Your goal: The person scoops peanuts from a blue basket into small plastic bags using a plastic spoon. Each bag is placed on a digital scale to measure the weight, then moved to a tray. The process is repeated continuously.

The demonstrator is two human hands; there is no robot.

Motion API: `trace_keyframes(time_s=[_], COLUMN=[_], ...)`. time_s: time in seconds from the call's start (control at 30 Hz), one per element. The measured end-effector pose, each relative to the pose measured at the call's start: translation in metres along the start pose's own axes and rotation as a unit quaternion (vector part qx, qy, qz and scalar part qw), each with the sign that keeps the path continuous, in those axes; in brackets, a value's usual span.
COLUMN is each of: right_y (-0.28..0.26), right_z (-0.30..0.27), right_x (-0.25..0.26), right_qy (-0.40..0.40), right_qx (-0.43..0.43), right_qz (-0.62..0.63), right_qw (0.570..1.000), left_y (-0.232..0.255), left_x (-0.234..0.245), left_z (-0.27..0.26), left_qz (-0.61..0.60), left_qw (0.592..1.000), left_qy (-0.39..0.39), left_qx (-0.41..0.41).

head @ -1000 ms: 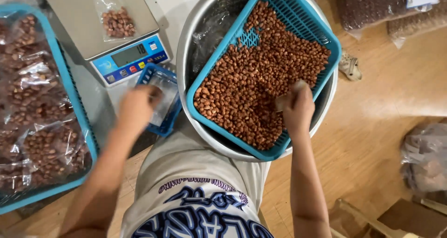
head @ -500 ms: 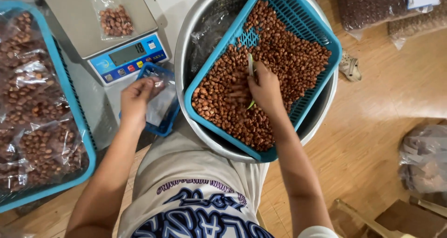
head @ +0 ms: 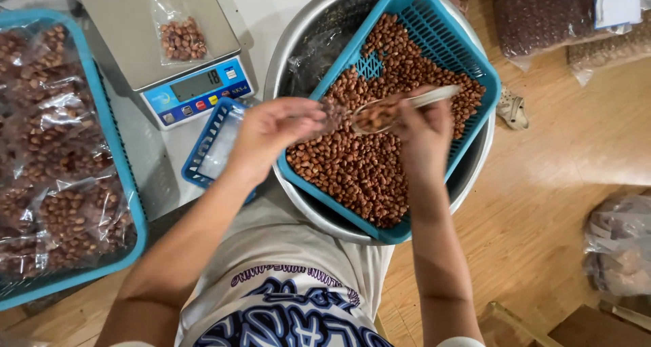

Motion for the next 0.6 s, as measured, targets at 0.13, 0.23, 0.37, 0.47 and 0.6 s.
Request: trace_keyframes(time_s=[0.13, 0.23, 0.37, 0.47, 0.6], right_y=[-0.069, -0.093, -0.097, -0.087, -0.045], right_z=[-0.009, -0.028, -0.037, -0.028, -0.005], right_x=[0.010, -0.023, -0.027, -0.019, 0.017], right_qy=[0.006, -0.100, -0.089, -0.077, -0.003], right_qx=[0.194, 0.261, 0.400, 0.332, 0.142], right_qz=[-0.067, -0.240, -0.331, -0.298, -0.084], right_qw=[0.979, 0.930, 0.850, 0.892, 0.986], left_y=[0.000, -0.032, -0.067, -0.066, -0.054], left_x=[-0.049, -0.071, -0.079, -0.081, -0.078], left_z=[0.006, 0.011, 0.022, 0.026, 0.021], left_qz=[0.078, 0.024, -0.013, 0.026, 0.038], left_qw=[0.989, 0.987, 0.985, 0.981, 0.986], left_qy=[-0.112, -0.153, -0.171, -0.190, -0.159], left_qx=[-0.048, -0.031, -0.012, 0.039, 0.046])
Point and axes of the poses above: each hand's wrist, its own z-axis towards the middle knuckle, its own x-axis out of the back of the hand, y = z × x, the point moved 6 cm from there along z, towards the middle knuckle, and after that the axes turned 1 degree about -y, right-handed, at the moved point
